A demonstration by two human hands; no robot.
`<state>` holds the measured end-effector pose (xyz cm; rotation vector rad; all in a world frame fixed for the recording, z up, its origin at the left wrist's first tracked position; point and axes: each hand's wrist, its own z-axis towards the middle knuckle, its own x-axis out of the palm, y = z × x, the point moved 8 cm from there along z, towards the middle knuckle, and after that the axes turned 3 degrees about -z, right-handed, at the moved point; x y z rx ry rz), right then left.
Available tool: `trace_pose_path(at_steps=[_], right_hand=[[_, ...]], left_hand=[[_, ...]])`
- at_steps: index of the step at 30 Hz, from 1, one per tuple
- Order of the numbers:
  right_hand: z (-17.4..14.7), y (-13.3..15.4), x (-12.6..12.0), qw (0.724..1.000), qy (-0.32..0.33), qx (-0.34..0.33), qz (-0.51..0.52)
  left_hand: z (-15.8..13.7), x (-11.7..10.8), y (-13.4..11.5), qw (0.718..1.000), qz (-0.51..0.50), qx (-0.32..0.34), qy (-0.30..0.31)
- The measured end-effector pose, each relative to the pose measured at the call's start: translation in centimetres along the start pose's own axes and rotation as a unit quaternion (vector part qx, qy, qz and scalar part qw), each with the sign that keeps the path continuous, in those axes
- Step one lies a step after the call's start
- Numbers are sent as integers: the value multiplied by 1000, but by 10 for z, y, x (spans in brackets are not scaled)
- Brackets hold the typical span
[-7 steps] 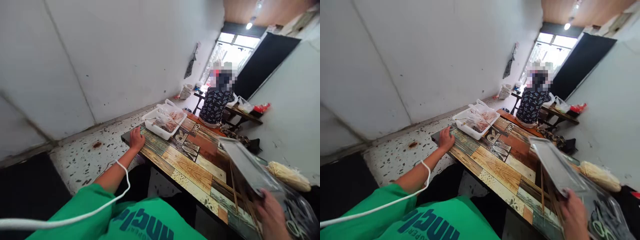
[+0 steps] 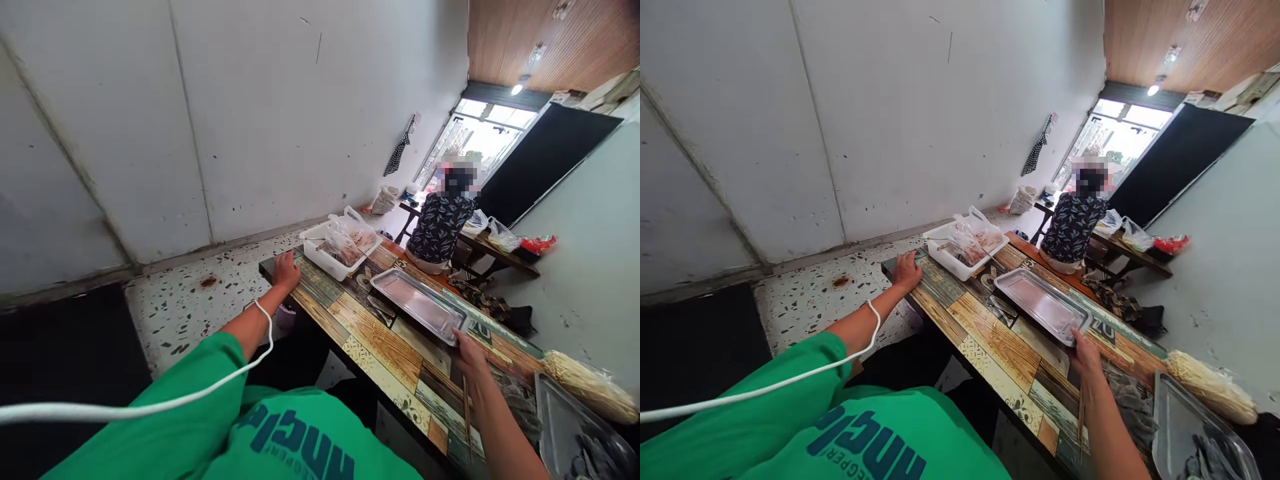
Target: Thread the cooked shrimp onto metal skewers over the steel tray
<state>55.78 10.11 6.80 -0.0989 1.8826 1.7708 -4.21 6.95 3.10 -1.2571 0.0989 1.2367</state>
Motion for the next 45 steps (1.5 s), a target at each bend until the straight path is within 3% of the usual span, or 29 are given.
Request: trace_pose_path(at_steps=[3,6,9,13,14,16,18,20,23,26,28,31,34,36,39,42,43,45], right_hand=[[11,20,4,991,5,-19,-131],[17,50,-3,960,-17,-51,-275],[23,91,20,925,-5,-103,-365],[15,152,110,893,86,-195,-396],[7,168,139,875,115,-229,-410],[-13,194,201,799,180,-313,-481],[-24,209,246,770,193,-321,-516],[-25,214,274,776,178,-281,-537],[-23,212,296,786,166,-227,-550],[-23,217,296,791,171,-213,-547],[-23,226,285,794,163,-215,-545],[-24,237,261,802,133,-242,-530],[-25,233,236,822,125,-277,-481],[-25,223,220,853,135,-298,-406],[-32,206,195,908,155,-310,-235],[-45,181,169,957,141,-240,-80],[-51,172,161,970,126,-206,-34],[-69,153,151,984,92,-143,53]], left_hand=[[1,1,2,1000,-8,-6,-8],[1,2,1,1000,-21,-4,-13],[-2,0,1,999,-34,-8,-28],[-14,-8,1,997,-57,6,-54],[-17,-12,-1,996,-66,18,-65],[-18,-23,-8,990,-91,55,-93],[-12,-37,-28,979,-123,119,-112],[4,-47,-59,968,-141,180,-102],[37,-43,-114,975,-64,214,-12],[56,-18,-156,965,53,218,137],[52,1,-171,941,91,217,243],[27,19,-186,894,78,255,360],[-3,22,-198,833,60,344,430],[-11,13,-200,813,73,377,438],[-2,-15,-201,843,60,362,394],[11,-45,-213,893,-113,302,312],[11,-46,-217,896,-197,258,304],[1,-25,-224,864,-344,141,340]])
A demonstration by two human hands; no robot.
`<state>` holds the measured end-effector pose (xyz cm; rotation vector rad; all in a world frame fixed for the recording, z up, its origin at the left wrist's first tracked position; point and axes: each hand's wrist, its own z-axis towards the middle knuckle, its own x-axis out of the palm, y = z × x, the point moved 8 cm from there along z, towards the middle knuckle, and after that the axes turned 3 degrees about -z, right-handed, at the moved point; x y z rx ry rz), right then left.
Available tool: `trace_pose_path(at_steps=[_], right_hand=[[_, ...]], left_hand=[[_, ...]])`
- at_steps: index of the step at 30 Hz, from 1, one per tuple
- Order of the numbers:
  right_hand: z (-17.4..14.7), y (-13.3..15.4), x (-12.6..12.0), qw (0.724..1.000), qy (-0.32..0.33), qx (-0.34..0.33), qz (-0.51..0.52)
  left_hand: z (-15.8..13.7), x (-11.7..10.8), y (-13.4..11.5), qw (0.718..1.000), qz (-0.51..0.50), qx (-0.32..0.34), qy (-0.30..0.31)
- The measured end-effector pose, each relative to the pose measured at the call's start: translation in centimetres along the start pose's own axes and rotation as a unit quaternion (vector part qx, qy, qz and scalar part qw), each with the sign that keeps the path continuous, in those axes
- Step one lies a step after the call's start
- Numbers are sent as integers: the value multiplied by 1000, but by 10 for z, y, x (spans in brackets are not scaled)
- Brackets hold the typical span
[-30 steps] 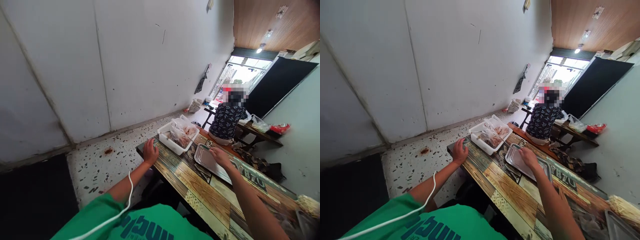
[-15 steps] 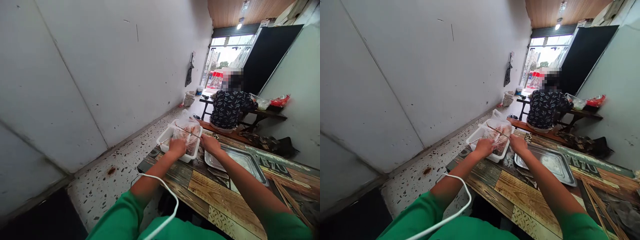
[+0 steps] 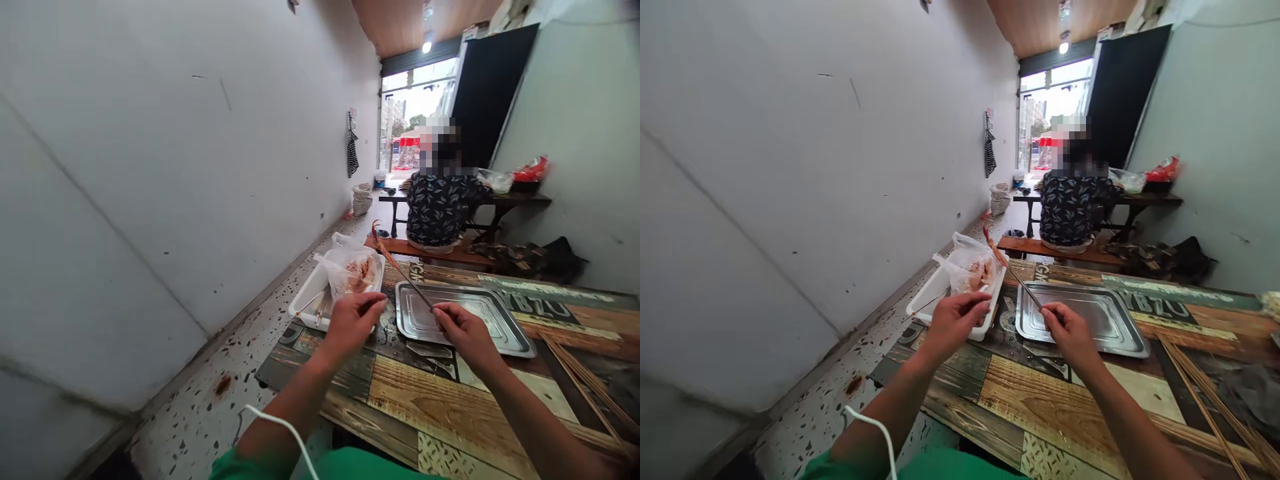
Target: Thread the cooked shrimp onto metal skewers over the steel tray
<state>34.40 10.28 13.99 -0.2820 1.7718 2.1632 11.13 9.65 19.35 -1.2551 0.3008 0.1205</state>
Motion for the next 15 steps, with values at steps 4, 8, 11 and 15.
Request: trace_pose_path(at_steps=[4,8,11,15], right_hand=[[-46,-25,0,987,-69,96,105],[-77,-48,-1,969,-116,153,156],[-89,-60,-4,959,-133,175,178],[-97,-70,-4,951,-132,201,195]], left_hand=[[11,89,35,964,-226,-127,52],[11,150,58,921,-329,-195,78],[7,170,71,905,-336,-241,104],[3,178,83,893,-338,-275,115]])
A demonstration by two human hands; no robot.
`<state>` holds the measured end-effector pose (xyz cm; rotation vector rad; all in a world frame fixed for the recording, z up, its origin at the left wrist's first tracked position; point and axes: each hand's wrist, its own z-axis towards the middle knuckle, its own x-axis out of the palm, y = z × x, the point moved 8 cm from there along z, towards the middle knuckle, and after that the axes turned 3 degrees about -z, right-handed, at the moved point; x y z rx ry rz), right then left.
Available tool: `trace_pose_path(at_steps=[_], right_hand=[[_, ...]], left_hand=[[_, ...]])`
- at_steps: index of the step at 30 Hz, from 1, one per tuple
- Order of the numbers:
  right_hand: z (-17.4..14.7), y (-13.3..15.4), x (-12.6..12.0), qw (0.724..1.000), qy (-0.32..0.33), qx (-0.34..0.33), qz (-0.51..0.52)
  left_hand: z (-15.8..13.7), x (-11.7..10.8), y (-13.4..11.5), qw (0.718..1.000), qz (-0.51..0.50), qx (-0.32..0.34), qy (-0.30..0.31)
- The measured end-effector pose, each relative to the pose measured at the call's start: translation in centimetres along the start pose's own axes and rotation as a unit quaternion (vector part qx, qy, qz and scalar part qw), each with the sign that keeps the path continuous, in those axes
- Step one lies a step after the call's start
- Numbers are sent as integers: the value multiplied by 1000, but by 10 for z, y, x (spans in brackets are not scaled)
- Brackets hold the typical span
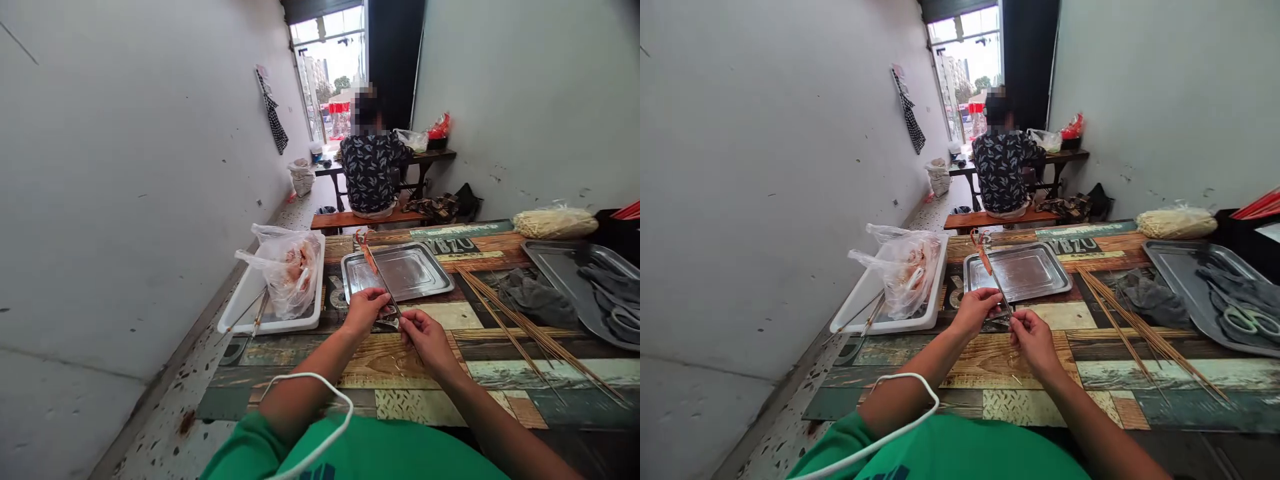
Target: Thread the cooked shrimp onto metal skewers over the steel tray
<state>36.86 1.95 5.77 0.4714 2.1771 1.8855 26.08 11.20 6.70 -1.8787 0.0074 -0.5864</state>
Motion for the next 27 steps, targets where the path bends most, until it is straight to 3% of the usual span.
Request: trace_pose_path(at_steps=[6,13,22,27], right_hand=[[-1,-12,1,998,12,43,36],[1,-12,0,997,29,62,45],[-1,-20,7,976,85,165,113],[-2,-21,6,980,88,147,98]], left_hand=[[3,-3,13,999,-1,-52,-18],[3,-2,11,998,26,-43,-47],[7,-5,8,992,99,-52,-55],[9,-4,8,991,108,-46,-61]])
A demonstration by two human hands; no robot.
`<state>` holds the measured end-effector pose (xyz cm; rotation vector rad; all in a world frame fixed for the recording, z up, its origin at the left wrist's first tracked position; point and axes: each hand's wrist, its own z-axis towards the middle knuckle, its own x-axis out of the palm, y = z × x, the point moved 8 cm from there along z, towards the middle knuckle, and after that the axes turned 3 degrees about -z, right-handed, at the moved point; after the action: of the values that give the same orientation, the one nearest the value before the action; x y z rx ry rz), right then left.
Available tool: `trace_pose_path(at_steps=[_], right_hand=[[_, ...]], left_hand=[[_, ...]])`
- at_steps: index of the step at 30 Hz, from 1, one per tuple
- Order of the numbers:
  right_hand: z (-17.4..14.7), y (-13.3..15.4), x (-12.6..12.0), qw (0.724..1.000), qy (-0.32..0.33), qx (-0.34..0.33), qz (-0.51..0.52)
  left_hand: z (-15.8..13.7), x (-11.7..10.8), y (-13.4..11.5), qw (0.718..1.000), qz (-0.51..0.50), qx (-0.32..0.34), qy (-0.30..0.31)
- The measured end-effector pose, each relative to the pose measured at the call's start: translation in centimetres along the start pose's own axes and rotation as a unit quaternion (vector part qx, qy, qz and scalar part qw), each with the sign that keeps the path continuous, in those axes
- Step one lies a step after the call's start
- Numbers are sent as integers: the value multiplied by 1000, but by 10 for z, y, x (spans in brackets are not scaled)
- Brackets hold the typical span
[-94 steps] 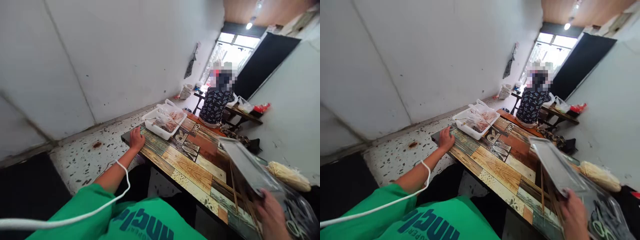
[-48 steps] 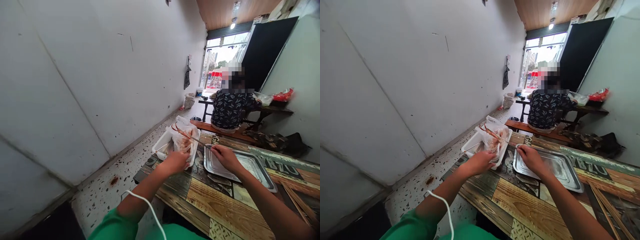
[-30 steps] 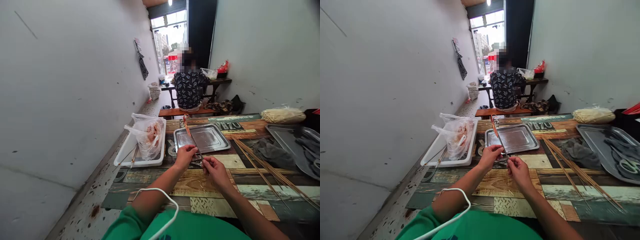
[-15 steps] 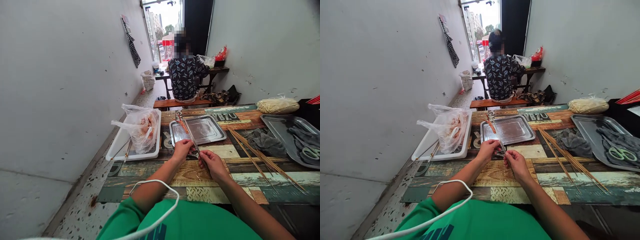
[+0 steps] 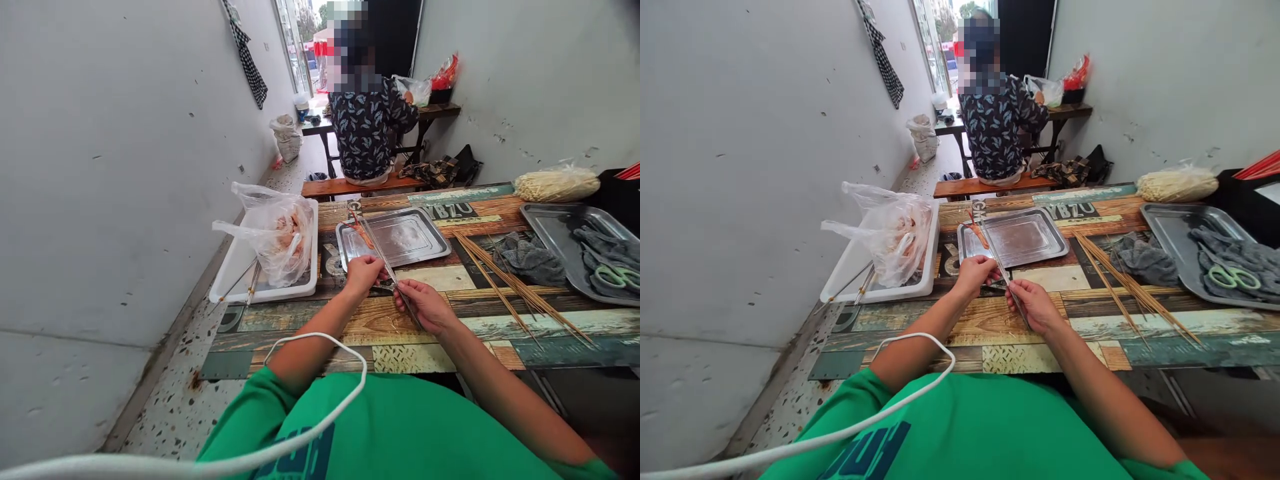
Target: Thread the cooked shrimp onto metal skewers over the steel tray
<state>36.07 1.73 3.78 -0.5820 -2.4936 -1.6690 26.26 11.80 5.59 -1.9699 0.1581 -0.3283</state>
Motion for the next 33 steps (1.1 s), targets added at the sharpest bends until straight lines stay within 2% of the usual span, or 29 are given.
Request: trace_pose_path(at_steps=[6,9,12,17,22,25,28,30,33], right_hand=[[-14,-7,5,995,45,9,-94],[-20,-4,12,988,59,-27,-142],[-24,-3,14,989,35,-57,-134],[-30,-12,9,994,-15,-60,-85],[-37,-27,3,995,-15,-47,-81],[-48,-38,-6,993,-4,-32,-115],[-68,-50,-28,989,-14,14,-150],[-84,-53,-48,987,-40,35,-152],[-105,-45,-80,982,-115,17,-149]], left_hand=[[2,-3,-5,1000,-24,10,-5],[3,-2,-7,999,-34,17,0],[4,-3,-8,998,-52,21,-11],[9,-5,-10,998,-64,13,-24],[19,-8,-11,997,-66,18,-43],[30,-16,-16,996,-60,21,-66],[40,-23,-23,996,-46,24,-75],[46,-25,-24,997,-24,23,-76],[54,-21,-17,997,20,15,-68]])
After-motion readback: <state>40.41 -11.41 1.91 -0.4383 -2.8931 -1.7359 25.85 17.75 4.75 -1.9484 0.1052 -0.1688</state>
